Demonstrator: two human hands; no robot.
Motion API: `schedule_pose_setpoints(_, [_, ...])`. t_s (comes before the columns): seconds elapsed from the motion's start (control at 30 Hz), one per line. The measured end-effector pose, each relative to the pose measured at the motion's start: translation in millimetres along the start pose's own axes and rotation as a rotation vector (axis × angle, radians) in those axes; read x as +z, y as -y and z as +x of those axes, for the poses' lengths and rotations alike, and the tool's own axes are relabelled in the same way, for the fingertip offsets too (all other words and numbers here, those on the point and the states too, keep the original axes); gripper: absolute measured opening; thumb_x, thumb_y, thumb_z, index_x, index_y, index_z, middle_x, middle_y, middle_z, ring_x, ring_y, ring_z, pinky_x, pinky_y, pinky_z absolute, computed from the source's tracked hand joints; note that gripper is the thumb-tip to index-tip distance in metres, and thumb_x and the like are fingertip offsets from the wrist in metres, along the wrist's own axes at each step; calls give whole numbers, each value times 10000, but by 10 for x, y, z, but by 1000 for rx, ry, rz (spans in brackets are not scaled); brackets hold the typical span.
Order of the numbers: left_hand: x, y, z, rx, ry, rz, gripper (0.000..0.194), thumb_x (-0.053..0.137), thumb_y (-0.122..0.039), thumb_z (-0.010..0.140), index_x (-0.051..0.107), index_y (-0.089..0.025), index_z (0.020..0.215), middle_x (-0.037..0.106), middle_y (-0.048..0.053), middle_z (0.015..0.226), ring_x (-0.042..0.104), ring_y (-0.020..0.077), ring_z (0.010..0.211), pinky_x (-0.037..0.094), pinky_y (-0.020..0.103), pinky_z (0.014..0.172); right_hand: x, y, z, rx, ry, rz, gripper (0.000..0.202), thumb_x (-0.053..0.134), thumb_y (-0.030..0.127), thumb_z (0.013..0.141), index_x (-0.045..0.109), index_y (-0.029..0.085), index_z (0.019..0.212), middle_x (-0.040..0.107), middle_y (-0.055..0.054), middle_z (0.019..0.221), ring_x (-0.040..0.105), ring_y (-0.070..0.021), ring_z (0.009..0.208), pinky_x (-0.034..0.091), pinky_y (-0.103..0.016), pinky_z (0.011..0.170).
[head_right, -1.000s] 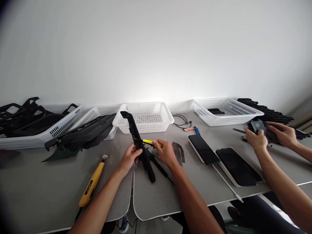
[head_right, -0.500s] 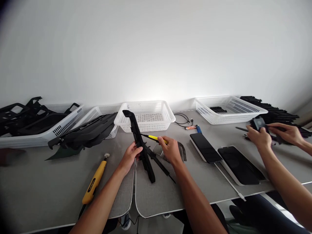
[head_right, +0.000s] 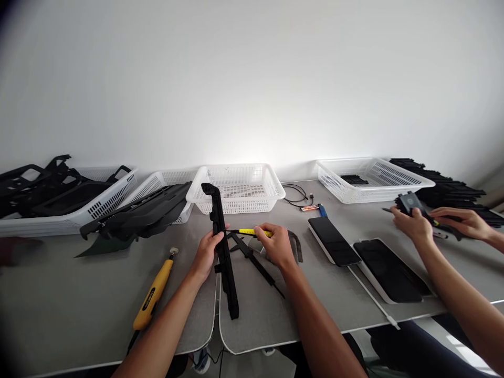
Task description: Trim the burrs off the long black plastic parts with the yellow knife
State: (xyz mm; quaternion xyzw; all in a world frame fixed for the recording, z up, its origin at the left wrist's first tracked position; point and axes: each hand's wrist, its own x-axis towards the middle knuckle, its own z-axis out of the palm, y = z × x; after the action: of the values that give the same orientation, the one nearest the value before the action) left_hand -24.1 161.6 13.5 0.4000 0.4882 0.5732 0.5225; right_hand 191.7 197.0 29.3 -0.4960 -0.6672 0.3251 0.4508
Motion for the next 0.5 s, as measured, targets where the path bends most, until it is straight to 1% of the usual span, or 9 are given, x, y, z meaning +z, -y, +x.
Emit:
schedule_pose_setpoints(0.1, [-6, -17, 2, -13, -7, -80, 676, 696, -606, 800, 716, -123, 1273, 625, -13, 642, 542, 145, 581, 406, 243, 531, -10, 10, -3, -9, -8, 16, 412, 593, 507, 886, 724, 174, 682, 646, -18, 636, 541, -164, 623, 383, -271, 606])
schedule_pose_setpoints(0.23, [-1, -38, 0, -34, 25, -127, 777, 631, -623, 819, 646, -80, 1375, 610, -22, 569, 515, 150, 499, 372, 248, 464, 13, 4, -8, -9, 26, 35, 401, 605, 522, 885, 743, 180, 726, 695, -33, 688, 583, -186, 664, 415, -282, 631])
schedule_pose_setpoints(0.37, [8, -50, -8, -33, 27, -106, 769, 612, -611, 832, 643, -77, 1383, 612, -22, 558, 505, 149, 485, 388, 251, 460, 40, -19, -11, -12, 45, 42, 416, 597, 537, 900, 752, 175, 767, 707, -42, 712, 578, -184, 669, 412, -282, 632])
schedule_pose_setpoints(0.5, [5, -47, -14, -25, 17, -87, 727, 617, -594, 839, 669, -89, 1359, 617, -16, 582, 528, 149, 513, 410, 252, 495, 39, -32, -13, -4, 24, 41, 424, 605, 544, 910, 762, 175, 774, 698, -39, 706, 568, -180, 660, 401, -277, 614])
